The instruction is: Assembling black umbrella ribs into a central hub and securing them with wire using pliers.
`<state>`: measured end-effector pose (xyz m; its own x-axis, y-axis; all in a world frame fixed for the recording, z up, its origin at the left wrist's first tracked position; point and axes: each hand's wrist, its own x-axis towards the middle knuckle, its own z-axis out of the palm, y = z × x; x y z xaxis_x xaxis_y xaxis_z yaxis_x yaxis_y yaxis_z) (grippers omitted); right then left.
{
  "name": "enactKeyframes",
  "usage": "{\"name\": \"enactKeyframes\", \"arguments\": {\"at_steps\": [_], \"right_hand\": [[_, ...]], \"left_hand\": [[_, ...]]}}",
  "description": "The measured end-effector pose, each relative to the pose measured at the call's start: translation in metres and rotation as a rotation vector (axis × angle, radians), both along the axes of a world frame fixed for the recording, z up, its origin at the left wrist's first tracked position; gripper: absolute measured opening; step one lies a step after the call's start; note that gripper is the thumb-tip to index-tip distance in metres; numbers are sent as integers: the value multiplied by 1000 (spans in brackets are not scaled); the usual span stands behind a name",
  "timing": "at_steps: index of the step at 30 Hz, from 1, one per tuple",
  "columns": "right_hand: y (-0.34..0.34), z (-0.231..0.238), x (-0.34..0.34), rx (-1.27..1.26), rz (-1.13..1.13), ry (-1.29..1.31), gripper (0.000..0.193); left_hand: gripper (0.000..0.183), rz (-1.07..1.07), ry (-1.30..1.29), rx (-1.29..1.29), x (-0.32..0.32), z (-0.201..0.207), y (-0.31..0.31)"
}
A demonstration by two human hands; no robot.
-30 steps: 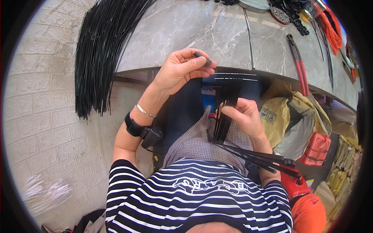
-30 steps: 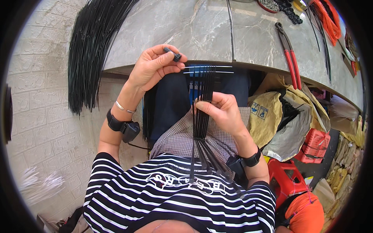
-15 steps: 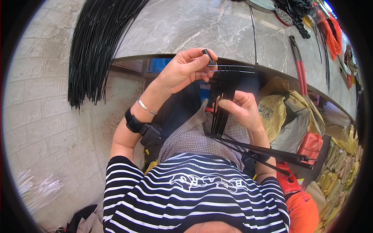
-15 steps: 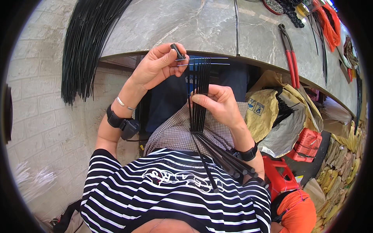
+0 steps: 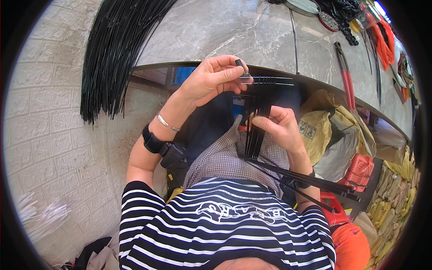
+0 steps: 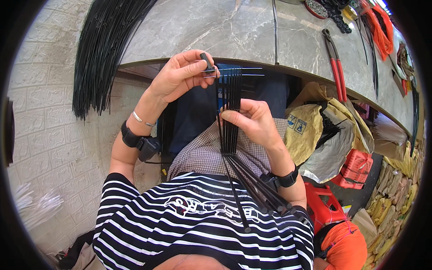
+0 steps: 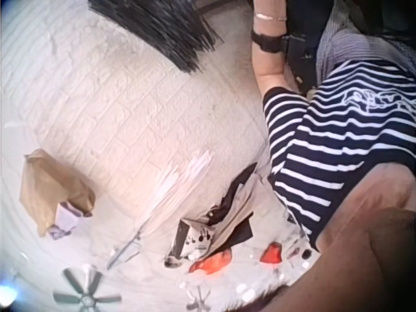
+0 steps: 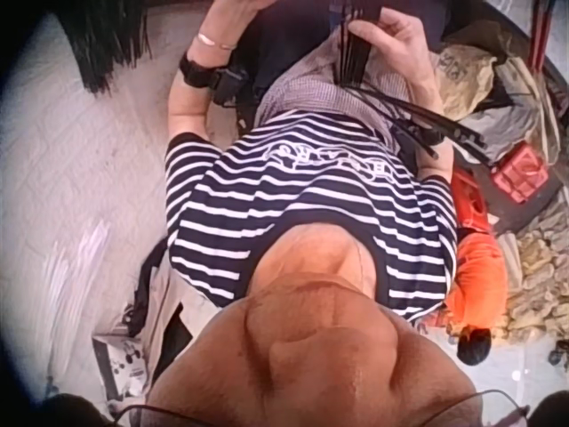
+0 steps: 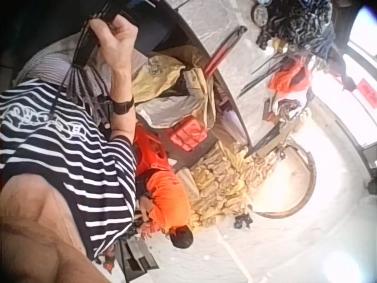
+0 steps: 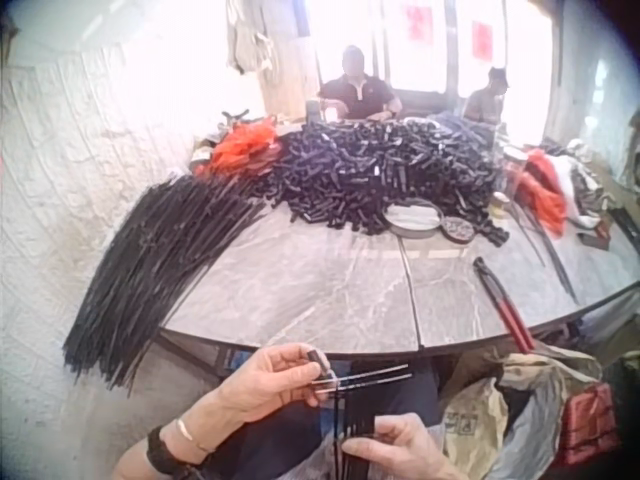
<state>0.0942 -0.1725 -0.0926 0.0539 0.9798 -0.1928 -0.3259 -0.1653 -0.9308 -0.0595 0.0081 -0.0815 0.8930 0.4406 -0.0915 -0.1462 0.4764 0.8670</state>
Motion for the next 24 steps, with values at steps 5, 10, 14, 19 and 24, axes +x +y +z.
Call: {"name": "enactKeyframes", "arguments": {"at_steps": [5, 10, 14, 19, 24], "right_hand": [[-1, -1, 0, -5, -11, 23, 11], [1, -1, 1, -25, -7, -5, 11], [3, -2, 3, -33, -13, 18, 11], [6, -4, 4, -31, 8, 19, 11], [5, -7, 3, -40, 8, 40, 11]], "left_hand": [[21, -62, -2, -38, -1, 4, 2], [21, -35, -12, -36, 1, -1, 4], [23, -61, 15, -41, 3, 0, 4], [24, -79, 14, 23, 6, -1, 3], [25, -76, 77, 26, 6, 4, 3]]}}
